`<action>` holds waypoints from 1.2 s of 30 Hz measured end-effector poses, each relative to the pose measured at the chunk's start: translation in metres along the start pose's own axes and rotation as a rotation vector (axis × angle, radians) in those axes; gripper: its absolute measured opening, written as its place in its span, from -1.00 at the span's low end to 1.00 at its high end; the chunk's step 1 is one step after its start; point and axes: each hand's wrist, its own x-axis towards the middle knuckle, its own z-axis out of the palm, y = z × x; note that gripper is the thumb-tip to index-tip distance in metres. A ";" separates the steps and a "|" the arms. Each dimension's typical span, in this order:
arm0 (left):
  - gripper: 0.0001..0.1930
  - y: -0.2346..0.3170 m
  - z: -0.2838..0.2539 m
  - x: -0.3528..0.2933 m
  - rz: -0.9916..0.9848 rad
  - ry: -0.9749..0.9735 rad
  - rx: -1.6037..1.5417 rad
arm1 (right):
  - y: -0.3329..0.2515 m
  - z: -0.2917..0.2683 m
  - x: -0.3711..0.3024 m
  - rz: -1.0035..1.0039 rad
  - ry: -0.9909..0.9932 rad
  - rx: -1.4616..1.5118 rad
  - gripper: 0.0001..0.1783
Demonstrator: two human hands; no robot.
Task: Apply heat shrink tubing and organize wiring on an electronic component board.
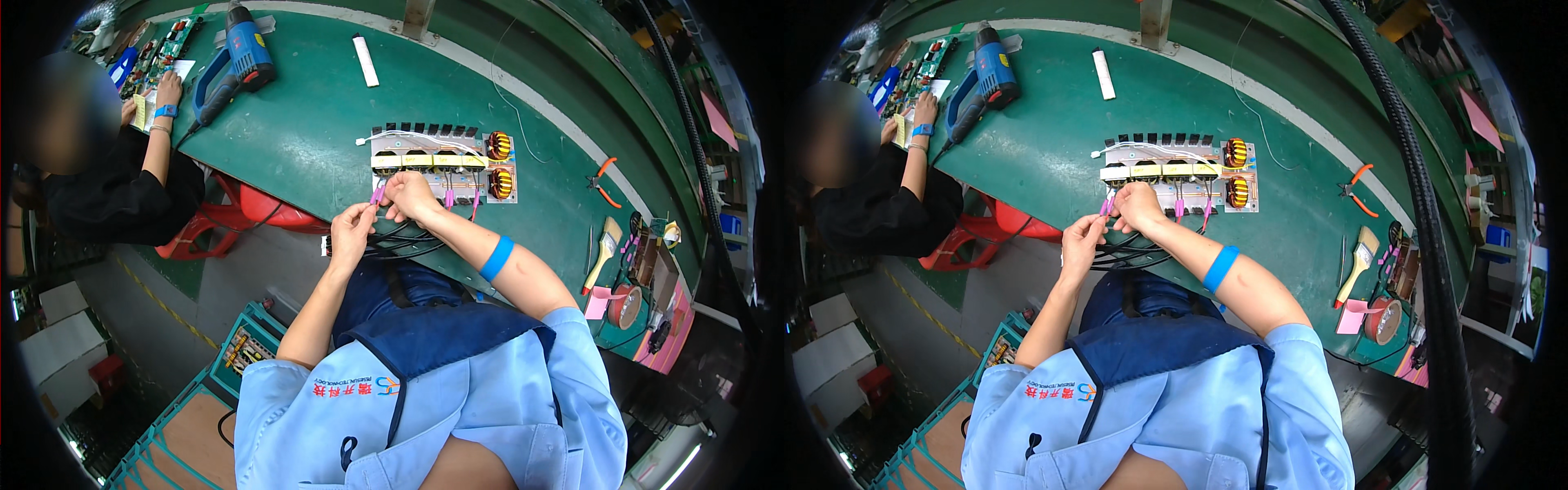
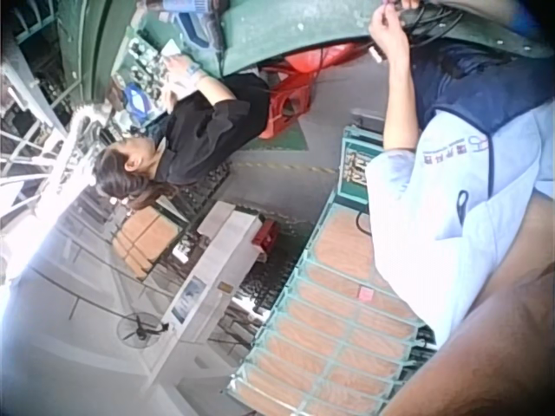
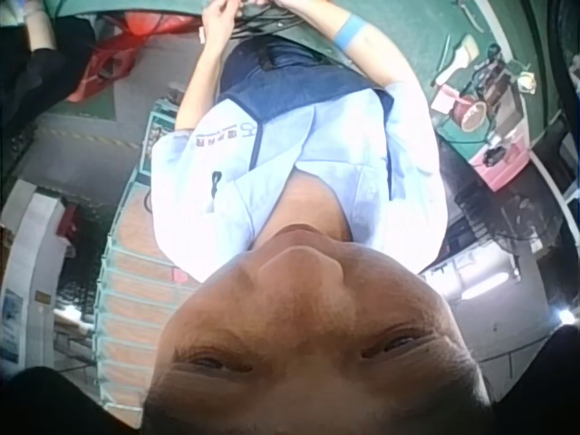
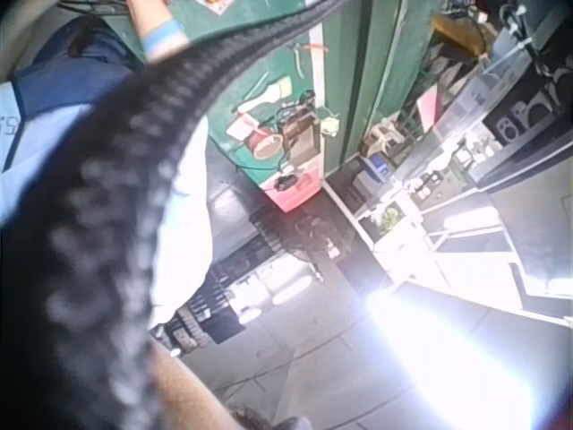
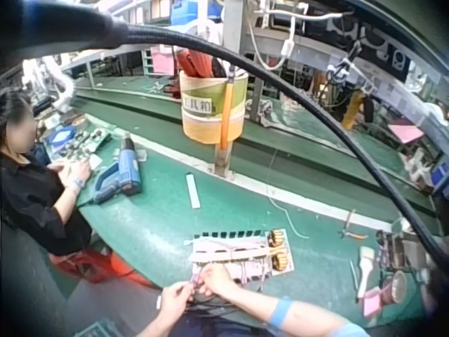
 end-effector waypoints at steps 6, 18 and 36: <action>-0.83 -0.001 0.001 0.000 0.018 0.006 0.018 | -0.003 -0.005 -0.005 0.041 -0.058 0.168 -0.87; -0.83 -0.003 0.000 0.000 0.039 -0.003 0.009 | -0.004 -0.005 -0.001 0.115 -0.099 0.179 -0.85; -0.84 -0.001 -0.007 0.005 0.028 -0.017 0.022 | -0.009 -0.030 -0.077 -0.140 -0.014 0.235 -0.70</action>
